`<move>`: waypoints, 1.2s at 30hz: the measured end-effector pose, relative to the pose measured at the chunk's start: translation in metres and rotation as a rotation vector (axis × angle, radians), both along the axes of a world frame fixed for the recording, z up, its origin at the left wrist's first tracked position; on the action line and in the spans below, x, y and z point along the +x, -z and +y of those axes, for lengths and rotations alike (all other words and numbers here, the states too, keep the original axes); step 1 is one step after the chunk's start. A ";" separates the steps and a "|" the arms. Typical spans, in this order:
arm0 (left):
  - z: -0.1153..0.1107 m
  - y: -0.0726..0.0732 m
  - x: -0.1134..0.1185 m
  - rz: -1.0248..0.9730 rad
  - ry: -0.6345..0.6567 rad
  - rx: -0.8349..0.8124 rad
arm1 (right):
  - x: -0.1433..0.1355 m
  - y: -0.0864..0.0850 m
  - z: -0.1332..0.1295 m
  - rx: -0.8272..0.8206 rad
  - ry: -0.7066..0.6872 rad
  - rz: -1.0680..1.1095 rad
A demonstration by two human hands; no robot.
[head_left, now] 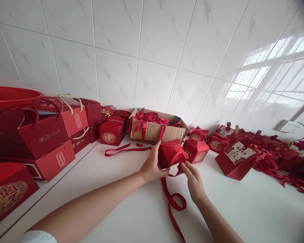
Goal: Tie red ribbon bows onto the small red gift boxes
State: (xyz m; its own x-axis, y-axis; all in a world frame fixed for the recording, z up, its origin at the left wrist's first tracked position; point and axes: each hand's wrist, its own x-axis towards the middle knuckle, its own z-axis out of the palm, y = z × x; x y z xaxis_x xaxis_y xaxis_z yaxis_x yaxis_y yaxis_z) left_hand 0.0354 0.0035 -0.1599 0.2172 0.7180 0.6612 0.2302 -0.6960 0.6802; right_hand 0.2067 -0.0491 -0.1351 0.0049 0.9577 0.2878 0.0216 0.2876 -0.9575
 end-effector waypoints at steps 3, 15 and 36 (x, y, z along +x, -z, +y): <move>-0.001 0.000 -0.001 0.095 -0.034 0.114 | 0.000 0.002 0.002 -0.019 -0.040 -0.045; 0.001 0.002 -0.002 0.132 -0.055 0.192 | -0.001 0.001 0.000 -0.048 -0.003 -0.036; -0.003 0.002 -0.001 0.176 -0.067 0.185 | 0.001 0.000 -0.002 -0.116 0.112 0.013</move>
